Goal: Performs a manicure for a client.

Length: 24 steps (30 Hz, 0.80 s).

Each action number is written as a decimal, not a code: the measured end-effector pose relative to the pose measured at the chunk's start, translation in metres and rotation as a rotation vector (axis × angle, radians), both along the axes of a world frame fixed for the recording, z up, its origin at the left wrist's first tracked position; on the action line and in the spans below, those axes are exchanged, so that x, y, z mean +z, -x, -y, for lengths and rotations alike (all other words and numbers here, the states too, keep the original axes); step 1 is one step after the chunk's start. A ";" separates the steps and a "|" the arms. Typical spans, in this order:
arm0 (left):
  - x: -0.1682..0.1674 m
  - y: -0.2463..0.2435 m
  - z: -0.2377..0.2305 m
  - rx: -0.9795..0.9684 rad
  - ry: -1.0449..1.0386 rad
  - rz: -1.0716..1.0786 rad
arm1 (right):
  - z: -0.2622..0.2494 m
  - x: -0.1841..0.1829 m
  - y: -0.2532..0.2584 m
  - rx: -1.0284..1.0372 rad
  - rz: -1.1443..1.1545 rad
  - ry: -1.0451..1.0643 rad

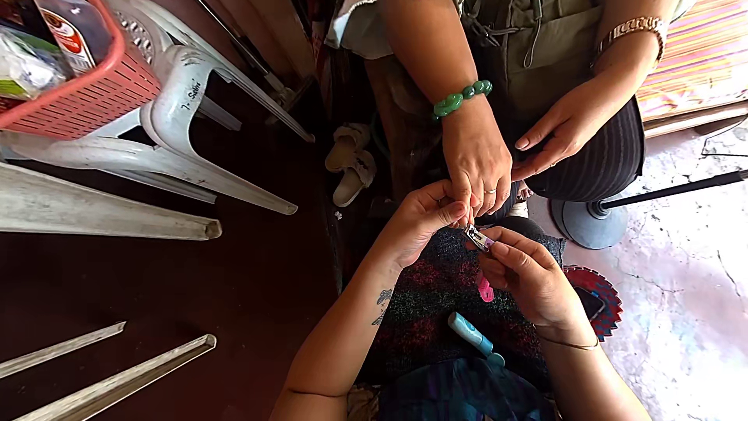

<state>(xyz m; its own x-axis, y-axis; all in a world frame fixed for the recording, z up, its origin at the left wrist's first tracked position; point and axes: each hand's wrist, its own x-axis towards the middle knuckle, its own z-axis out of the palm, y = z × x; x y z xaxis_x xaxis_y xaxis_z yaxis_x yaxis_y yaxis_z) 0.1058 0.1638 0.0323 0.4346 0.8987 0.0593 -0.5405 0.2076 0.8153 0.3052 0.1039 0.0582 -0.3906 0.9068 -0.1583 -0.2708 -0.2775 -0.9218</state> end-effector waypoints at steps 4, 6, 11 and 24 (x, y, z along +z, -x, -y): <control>0.001 -0.001 0.000 0.005 0.004 -0.002 | -0.001 0.001 0.001 -0.018 -0.018 0.034; 0.001 -0.001 0.000 0.007 0.001 -0.001 | -0.001 0.001 0.001 -0.026 -0.022 0.055; 0.001 -0.001 0.001 0.011 0.001 0.002 | 0.000 -0.001 0.002 -0.053 -0.056 0.079; 0.001 -0.002 0.001 0.047 -0.089 -0.066 | 0.001 -0.005 0.001 -0.102 -0.045 0.034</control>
